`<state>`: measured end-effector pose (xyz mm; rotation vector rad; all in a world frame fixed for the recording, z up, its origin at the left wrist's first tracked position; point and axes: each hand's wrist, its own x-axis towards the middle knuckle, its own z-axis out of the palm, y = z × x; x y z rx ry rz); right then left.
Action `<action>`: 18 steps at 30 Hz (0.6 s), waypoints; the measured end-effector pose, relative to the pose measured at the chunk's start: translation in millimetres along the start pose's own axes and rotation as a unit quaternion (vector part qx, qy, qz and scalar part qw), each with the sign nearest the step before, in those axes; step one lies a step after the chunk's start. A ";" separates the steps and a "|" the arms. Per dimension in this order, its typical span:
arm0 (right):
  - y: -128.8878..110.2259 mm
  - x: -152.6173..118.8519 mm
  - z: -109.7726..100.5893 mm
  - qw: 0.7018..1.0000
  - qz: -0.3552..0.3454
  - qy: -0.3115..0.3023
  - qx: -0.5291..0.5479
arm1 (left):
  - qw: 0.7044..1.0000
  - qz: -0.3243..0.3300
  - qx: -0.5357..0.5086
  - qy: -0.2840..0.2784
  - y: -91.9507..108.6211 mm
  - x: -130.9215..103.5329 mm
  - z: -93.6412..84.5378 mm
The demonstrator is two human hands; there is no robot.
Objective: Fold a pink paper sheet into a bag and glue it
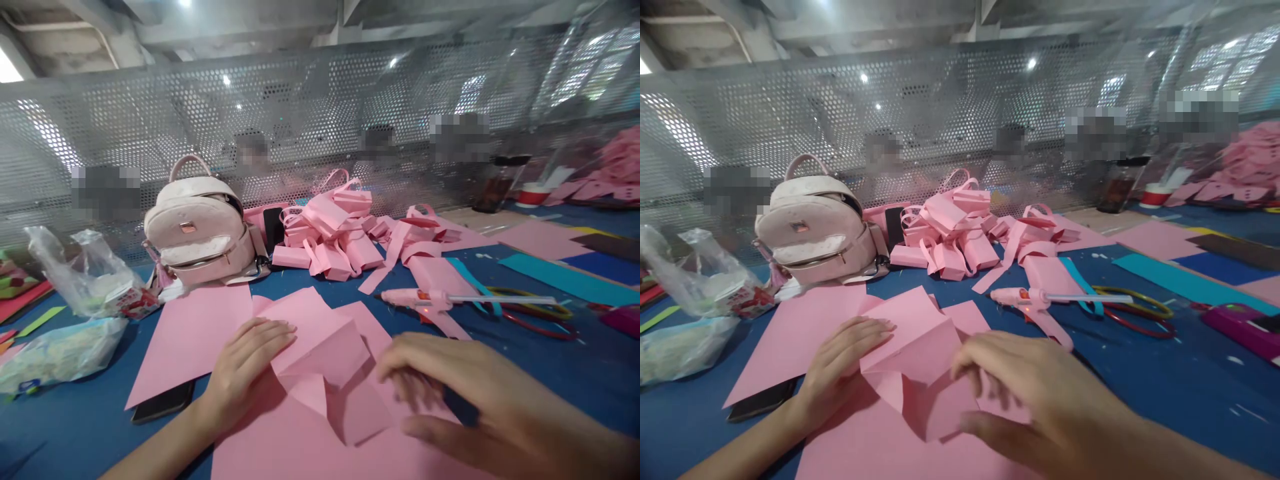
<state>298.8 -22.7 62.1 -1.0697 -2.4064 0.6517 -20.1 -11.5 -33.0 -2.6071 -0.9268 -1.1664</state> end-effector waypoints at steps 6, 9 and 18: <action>-15.9 54.6 20.5 0.995 -0.087 -0.004 0.047 | 1.000 0.001 0.021 0.016 1.6 0.1 -3.0; -14.3 63.8 25.0 0.994 -0.089 -0.001 0.057 | 1.000 0.006 0.021 0.013 1.0 0.4 -4.2; -4.5 72.3 28.6 0.995 -0.082 -0.007 0.062 | 1.000 0.011 0.006 0.005 -1.0 -1.6 -3.2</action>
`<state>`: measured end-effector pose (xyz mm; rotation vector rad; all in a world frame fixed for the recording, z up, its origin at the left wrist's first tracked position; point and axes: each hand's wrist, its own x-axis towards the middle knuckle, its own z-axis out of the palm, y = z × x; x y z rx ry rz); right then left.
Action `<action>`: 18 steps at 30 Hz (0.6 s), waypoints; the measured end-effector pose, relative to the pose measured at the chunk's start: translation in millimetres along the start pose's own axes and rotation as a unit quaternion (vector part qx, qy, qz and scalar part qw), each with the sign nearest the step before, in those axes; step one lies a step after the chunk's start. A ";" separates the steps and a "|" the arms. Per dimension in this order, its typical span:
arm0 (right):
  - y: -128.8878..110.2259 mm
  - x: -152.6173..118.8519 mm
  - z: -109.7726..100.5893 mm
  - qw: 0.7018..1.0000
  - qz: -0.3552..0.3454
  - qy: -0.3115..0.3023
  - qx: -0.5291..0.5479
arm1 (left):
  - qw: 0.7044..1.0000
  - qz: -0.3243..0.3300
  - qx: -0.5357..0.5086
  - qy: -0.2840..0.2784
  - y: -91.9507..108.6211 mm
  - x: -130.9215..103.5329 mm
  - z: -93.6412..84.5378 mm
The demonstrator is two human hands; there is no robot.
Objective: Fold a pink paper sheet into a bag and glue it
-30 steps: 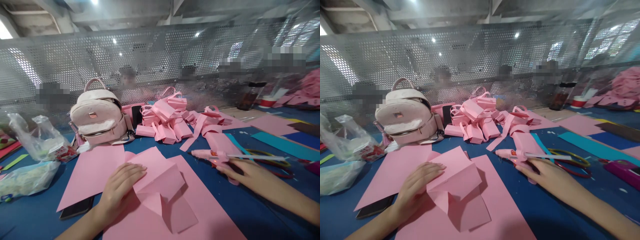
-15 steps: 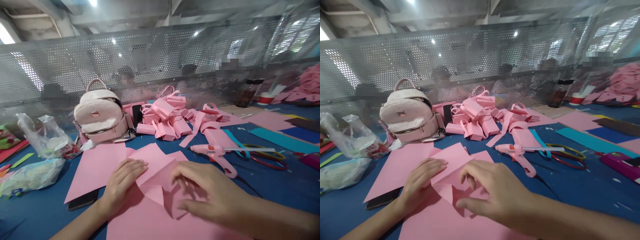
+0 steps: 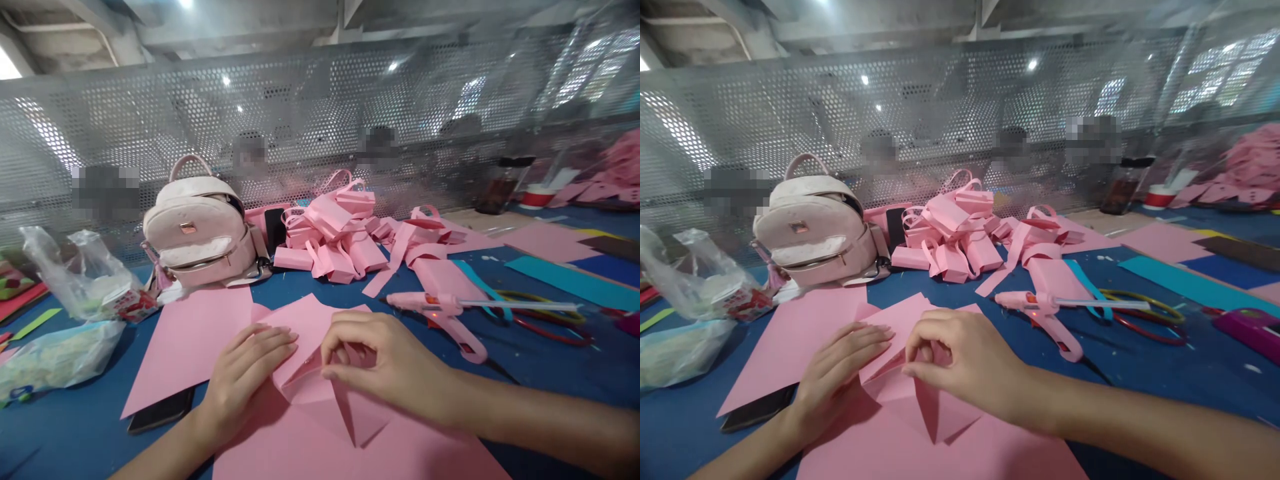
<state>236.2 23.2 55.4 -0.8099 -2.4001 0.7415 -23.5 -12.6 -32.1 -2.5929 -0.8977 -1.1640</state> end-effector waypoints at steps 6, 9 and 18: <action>5.0 1.3 3.9 1.000 0.022 -0.004 0.006 | 1.000 0.011 -0.001 -0.022 -1.6 -3.0 0.6; 6.5 1.2 5.5 1.000 0.027 -0.002 0.002 | 0.999 0.021 -0.004 -0.033 -1.9 -4.2 1.0; 5.9 4.2 6.4 0.999 0.043 -0.002 -0.003 | 0.998 0.034 -0.001 -0.044 -1.1 -3.1 -0.7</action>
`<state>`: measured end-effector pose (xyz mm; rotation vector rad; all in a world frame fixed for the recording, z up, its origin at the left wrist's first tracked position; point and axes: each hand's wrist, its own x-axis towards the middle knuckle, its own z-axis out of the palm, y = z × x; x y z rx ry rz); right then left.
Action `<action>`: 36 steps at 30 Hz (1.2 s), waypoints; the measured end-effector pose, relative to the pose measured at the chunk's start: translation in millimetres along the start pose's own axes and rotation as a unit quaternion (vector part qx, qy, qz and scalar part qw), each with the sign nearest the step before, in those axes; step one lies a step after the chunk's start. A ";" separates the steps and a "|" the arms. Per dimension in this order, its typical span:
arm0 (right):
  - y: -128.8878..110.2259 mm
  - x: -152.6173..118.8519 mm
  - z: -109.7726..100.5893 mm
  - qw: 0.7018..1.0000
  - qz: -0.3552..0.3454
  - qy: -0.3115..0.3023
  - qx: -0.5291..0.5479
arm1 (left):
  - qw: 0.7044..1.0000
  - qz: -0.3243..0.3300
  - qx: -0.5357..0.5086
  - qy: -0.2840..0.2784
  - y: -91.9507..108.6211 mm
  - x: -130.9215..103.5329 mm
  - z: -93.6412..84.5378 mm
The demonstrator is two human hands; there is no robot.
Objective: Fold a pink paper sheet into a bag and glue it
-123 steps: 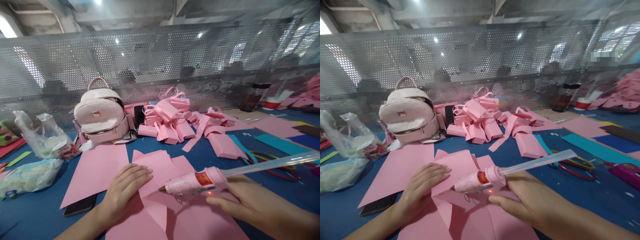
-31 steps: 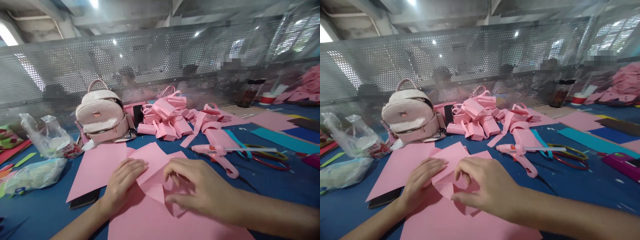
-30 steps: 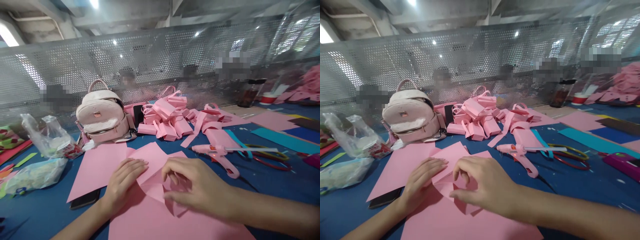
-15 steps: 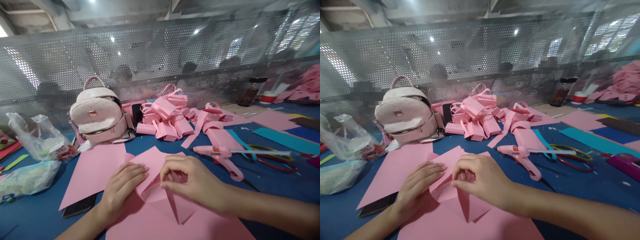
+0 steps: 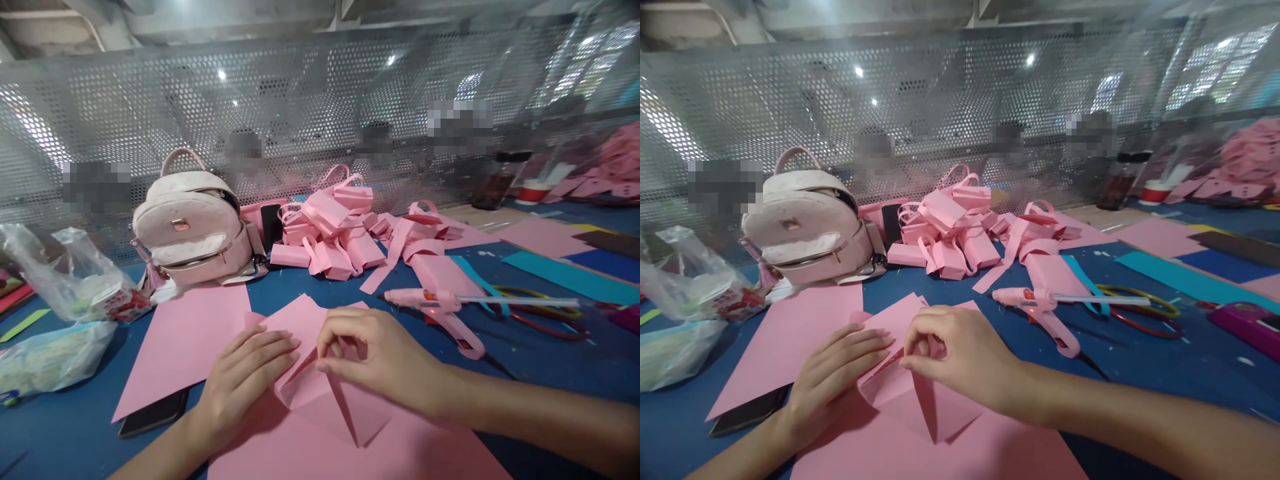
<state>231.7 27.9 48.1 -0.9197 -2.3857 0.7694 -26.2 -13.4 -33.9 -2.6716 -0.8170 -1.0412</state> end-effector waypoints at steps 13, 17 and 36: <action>5.6 0.2 5.3 0.999 -0.015 0.031 -0.006 | 1.000 0.019 0.010 0.013 2.0 3.7 -0.3; 5.7 0.4 5.8 0.999 -0.025 0.039 -0.005 | 1.000 0.026 0.009 0.012 2.6 5.7 -1.2; 2.2 0.5 4.7 0.996 -0.069 0.057 -0.002 | 0.999 0.043 0.020 0.011 4.1 3.5 -2.8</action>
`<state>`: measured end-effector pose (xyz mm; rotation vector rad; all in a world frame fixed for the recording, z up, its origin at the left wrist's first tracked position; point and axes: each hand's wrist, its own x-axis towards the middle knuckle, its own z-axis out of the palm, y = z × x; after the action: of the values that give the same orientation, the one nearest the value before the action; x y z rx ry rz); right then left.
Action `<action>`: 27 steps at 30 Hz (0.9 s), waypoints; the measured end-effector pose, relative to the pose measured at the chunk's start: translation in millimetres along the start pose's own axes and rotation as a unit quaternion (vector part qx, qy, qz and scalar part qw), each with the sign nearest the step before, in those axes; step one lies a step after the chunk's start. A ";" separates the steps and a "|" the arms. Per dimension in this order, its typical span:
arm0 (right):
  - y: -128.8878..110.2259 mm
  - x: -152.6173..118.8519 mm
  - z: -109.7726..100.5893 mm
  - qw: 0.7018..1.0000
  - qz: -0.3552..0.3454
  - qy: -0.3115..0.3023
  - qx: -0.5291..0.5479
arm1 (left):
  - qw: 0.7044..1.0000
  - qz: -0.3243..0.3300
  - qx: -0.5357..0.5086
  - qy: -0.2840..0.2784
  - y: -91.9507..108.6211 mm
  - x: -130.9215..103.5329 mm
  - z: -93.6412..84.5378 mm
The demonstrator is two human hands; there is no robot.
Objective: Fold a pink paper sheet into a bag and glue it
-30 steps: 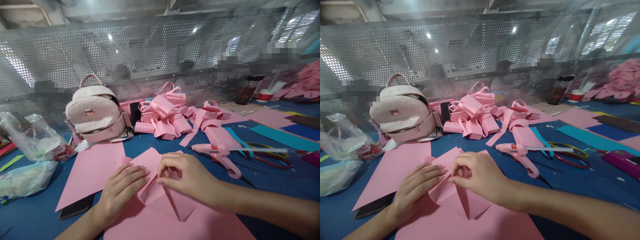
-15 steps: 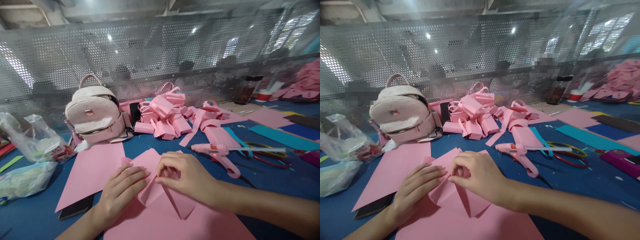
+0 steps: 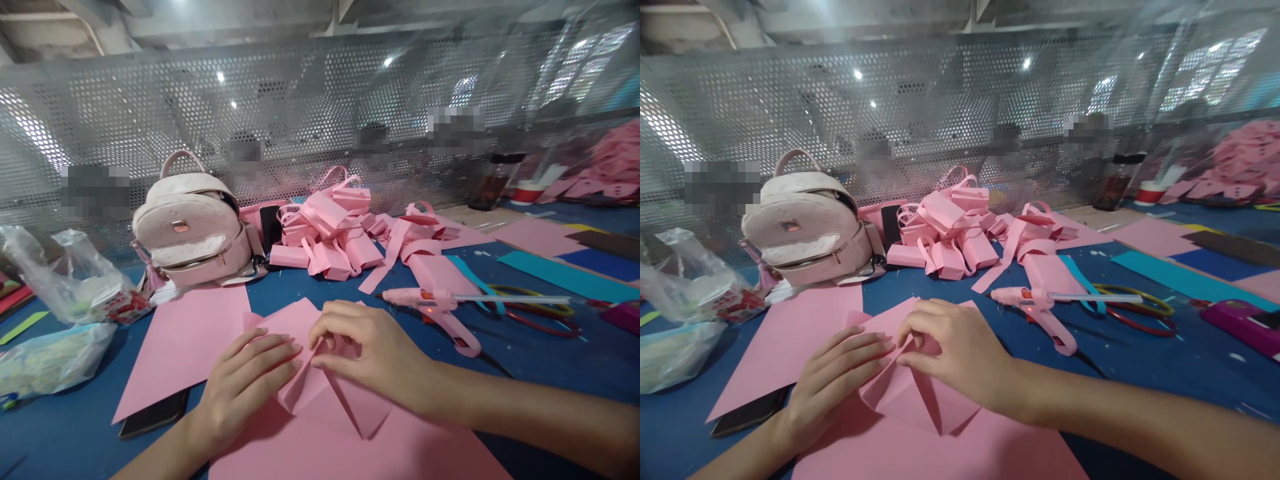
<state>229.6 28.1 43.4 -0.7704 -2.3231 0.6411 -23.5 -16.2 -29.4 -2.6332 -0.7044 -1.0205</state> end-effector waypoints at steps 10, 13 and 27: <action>-0.1 0.3 -0.2 1.000 0.020 -0.024 -0.003 | 1.000 0.001 0.012 0.007 0.4 4.3 -2.5; 1.2 0.7 0.1 0.999 0.019 -0.026 -0.002 | 1.000 0.002 0.013 0.011 0.8 5.6 -3.5; 0.6 -0.2 0.8 1.000 -0.003 -0.026 -0.014 | 1.000 0.000 0.006 0.005 0.6 4.1 -3.0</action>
<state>229.4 28.3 42.4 -0.7670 -2.3851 0.6341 -22.2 -16.4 -24.4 -2.6157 -0.7061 -1.0260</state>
